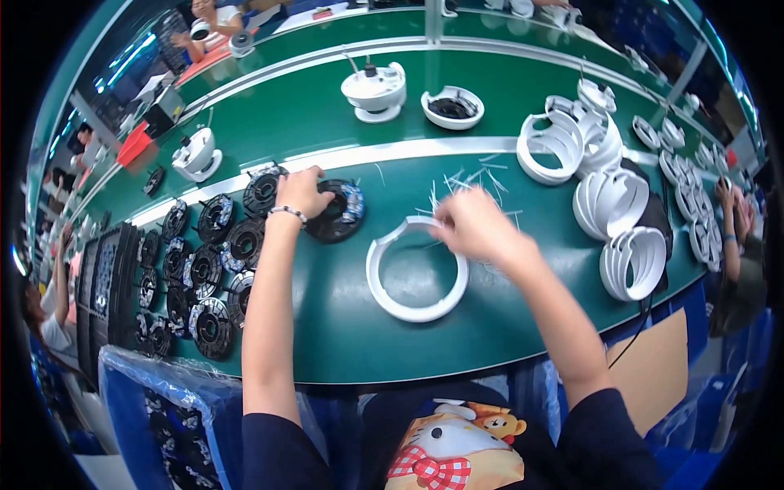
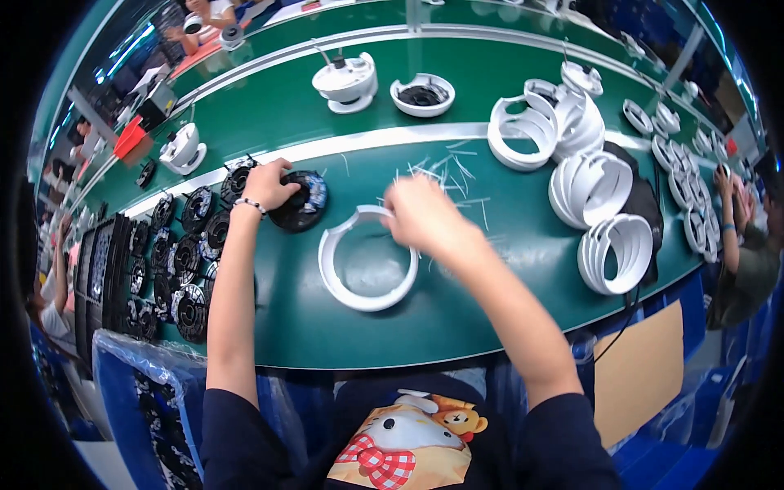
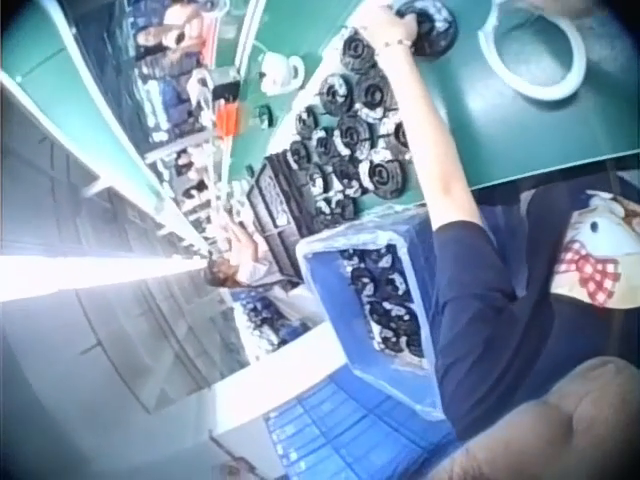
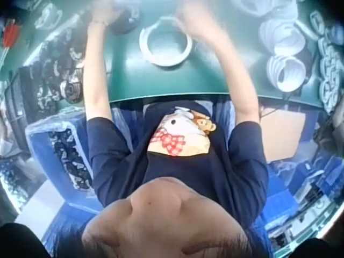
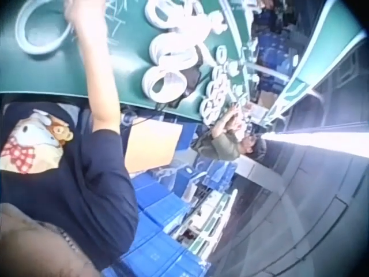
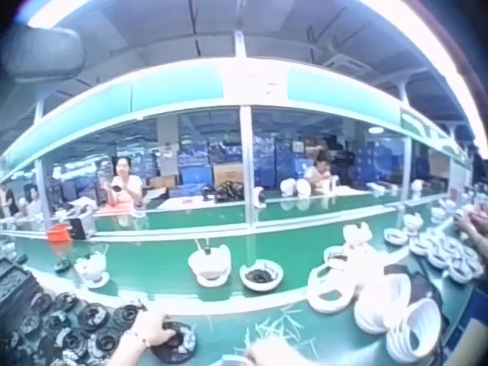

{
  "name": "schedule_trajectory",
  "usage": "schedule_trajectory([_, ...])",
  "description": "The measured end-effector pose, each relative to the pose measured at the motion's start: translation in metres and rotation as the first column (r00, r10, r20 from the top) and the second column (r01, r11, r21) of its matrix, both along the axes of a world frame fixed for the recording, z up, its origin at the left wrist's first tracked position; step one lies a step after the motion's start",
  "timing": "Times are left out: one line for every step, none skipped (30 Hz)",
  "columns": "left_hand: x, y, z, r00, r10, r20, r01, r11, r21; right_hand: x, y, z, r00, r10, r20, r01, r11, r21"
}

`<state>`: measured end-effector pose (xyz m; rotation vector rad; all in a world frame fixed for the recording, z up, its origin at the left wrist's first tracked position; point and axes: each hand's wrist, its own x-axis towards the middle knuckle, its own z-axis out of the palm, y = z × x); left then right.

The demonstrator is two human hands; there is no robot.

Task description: Assembling plastic housings and internal components of lighting fixtures on a factory line.

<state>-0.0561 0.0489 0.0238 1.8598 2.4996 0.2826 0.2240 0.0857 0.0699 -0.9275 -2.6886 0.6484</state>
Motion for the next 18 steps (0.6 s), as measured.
schedule_trajectory([0.004, -0.002, 0.002, 0.998, 0.003, 0.067, -0.003, 1.000, 0.004, 0.004, -0.009, -0.012, 0.999, 0.019, -0.038, -0.019, 1.000, -0.008])
schedule_trajectory([0.009, -0.007, 0.006, 0.988, -0.015, 0.154, 0.003, 0.997, 0.074, 0.006, -0.019, -0.021, 0.999, -0.001, -0.047, 0.001, 1.000, 0.003])
schedule_trajectory([0.017, -0.010, 0.005, 0.981, -0.025, 0.193, -0.012, 0.982, 0.189, 0.008, -0.026, -0.029, 0.998, -0.031, -0.054, 0.032, 0.999, 0.013])
schedule_trajectory([0.024, -0.014, 0.003, 0.968, -0.041, 0.247, -0.031, 0.960, 0.278, 0.008, -0.031, -0.035, 0.997, -0.052, -0.061, 0.056, 0.996, 0.063])
schedule_trajectory([0.030, -0.018, 0.002, 0.952, -0.046, 0.303, -0.070, 0.930, 0.360, 0.007, -0.033, -0.038, 0.995, -0.075, -0.070, 0.083, 0.990, 0.113])
schedule_trajectory([0.032, -0.024, -0.002, 0.901, -0.053, 0.432, -0.135, 0.910, 0.392, 0.006, -0.039, -0.029, 0.994, -0.112, -0.014, 0.112, 0.994, -0.001])
schedule_trajectory([0.033, -0.028, -0.007, 0.832, -0.069, 0.550, -0.201, 0.887, 0.415, 0.004, -0.044, -0.027, 0.997, -0.032, -0.069, 0.044, 0.984, 0.170])
schedule_trajectory([0.033, -0.032, -0.015, 0.714, -0.144, 0.685, -0.265, 0.850, 0.455, 0.002, -0.049, -0.025, 0.992, 0.054, -0.110, -0.013, 0.940, 0.340])
schedule_trajectory([0.035, -0.035, -0.017, 0.608, -0.161, 0.778, -0.329, 0.840, 0.431, 0.002, -0.058, -0.016, 0.992, 0.122, 0.024, -0.124, 0.981, 0.150])
schedule_trajectory([0.041, -0.035, -0.019, 0.485, -0.186, 0.855, -0.384, 0.833, 0.399, 0.004, -0.067, -0.011, 0.978, 0.184, 0.097, -0.193, 0.976, 0.099])
schedule_trajectory([0.048, -0.034, -0.019, 0.374, -0.228, 0.899, -0.425, 0.819, 0.385, 0.005, -0.070, -0.012, 0.960, 0.225, 0.168, -0.236, 0.970, 0.052])
schedule_trajectory([0.049, -0.036, -0.019, 0.376, -0.228, 0.898, -0.431, 0.815, 0.387, 0.001, -0.075, -0.014, 0.932, 0.279, 0.231, -0.287, 0.958, 0.002])
schedule_trajectory([0.050, -0.038, -0.018, 0.262, -0.263, 0.929, -0.477, 0.801, 0.362, -0.002, -0.077, -0.016, 0.927, 0.260, 0.270, -0.283, 0.958, 0.047])
schedule_trajectory([0.051, -0.040, -0.017, 0.146, -0.300, 0.943, -0.518, 0.789, 0.331, -0.004, -0.075, -0.017, 0.926, 0.264, 0.270, -0.288, 0.956, 0.051])
schedule_trajectory([0.055, -0.042, -0.015, 0.077, -0.301, 0.951, -0.540, 0.789, 0.293, -0.005, -0.072, -0.019, 0.940, 0.251, 0.229, -0.263, 0.964, 0.024])
schedule_trajectory([0.057, -0.043, -0.018, -0.020, -0.327, 0.945, -0.557, 0.789, 0.261, -0.006, -0.068, -0.020, 0.954, 0.235, 0.188, -0.238, 0.971, -0.005])
schedule_trajectory([0.059, -0.043, -0.021, -0.115, -0.351, 0.929, -0.570, 0.789, 0.228, -0.004, -0.063, -0.020, 0.966, 0.230, 0.123, -0.230, 0.973, -0.011])
schedule_trajectory([0.059, -0.048, -0.022, -0.185, -0.366, 0.912, -0.569, 0.797, 0.205, -0.004, -0.058, -0.015, 0.964, 0.262, 0.043, -0.260, 0.964, -0.057])
